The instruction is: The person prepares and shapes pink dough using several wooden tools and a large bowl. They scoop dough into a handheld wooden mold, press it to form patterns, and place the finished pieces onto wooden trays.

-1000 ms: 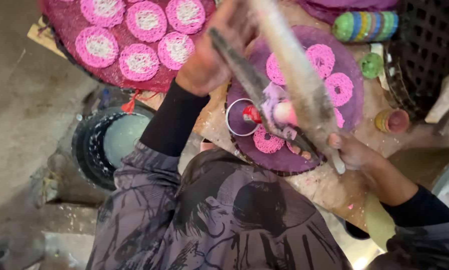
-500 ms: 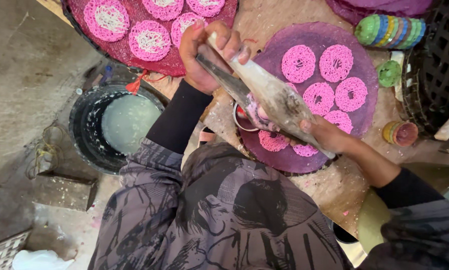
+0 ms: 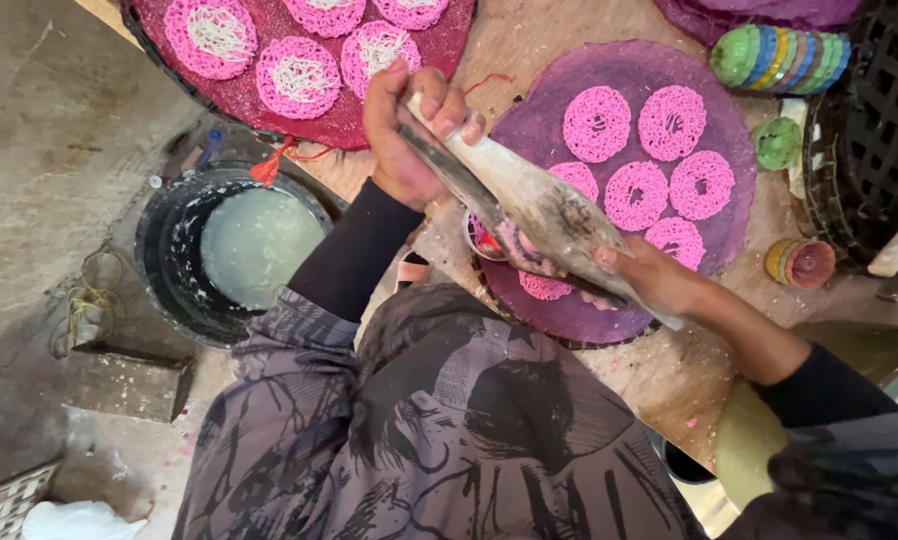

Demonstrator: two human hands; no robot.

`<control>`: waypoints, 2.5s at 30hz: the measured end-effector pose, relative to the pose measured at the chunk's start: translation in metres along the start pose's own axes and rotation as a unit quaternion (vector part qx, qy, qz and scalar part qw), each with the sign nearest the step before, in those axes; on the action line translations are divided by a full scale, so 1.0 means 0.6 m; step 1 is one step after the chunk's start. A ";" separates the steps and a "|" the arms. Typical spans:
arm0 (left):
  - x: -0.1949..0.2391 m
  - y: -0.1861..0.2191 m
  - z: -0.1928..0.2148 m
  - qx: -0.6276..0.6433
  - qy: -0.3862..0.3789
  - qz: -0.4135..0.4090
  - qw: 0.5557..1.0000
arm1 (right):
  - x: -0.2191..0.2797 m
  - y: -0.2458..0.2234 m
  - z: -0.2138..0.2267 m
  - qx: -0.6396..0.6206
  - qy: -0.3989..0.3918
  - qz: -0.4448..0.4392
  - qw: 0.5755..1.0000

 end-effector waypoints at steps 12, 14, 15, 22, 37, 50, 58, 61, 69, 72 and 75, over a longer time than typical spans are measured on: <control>-0.051 -0.022 0.009 0.039 -0.054 -0.032 0.997 | 0.024 -0.058 0.011 0.185 0.167 -0.040 0.968; -0.056 -0.002 0.003 -0.004 -0.086 -0.058 0.995 | 0.010 -0.065 -0.001 0.172 0.180 -0.017 0.968; -0.055 0.009 0.001 -0.026 -0.102 -0.072 0.992 | 0.001 -0.067 -0.008 0.159 0.182 0.004 0.970; -0.011 0.034 0.020 -0.039 0.052 -0.067 0.996 | -0.026 -0.037 -0.040 0.113 0.138 0.063 0.982; 0.031 -0.029 -0.069 -0.580 -0.337 -0.061 0.739 | 0.055 -0.012 -0.001 -0.036 0.140 0.171 0.975; 0.093 -0.017 -0.018 -0.713 -0.016 -0.276 0.644 | -0.079 -0.110 -0.140 0.381 0.292 0.266 0.836; 0.118 -0.005 -0.021 -0.622 0.048 -0.230 0.747 | -0.092 -0.119 -0.086 0.320 0.252 0.335 0.850; 0.125 -0.010 -0.029 -0.534 0.077 -0.201 0.818 | -0.125 -0.133 -0.052 0.390 0.368 0.318 0.782; 0.139 0.017 -0.024 -0.525 0.095 -0.220 0.817 | -0.167 -0.112 -0.020 0.420 0.467 0.331 0.705; 0.147 0.025 -0.013 -0.461 0.124 -0.203 0.855 | -0.155 -0.090 -0.006 0.447 0.438 0.377 0.683; 0.145 0.031 -0.011 -0.468 0.115 -0.219 0.848 | -0.152 -0.076 0.006 0.455 0.455 0.389 0.660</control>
Point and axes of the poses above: each hand's wrist, its own x-axis away from the middle knuckle, its own z-axis out of the back of the hand, y = z × x, the point moved 1 cm from there along -x, towards the middle knuckle, and after that the axes turned 4 degrees about y, right-handed, at the moved point
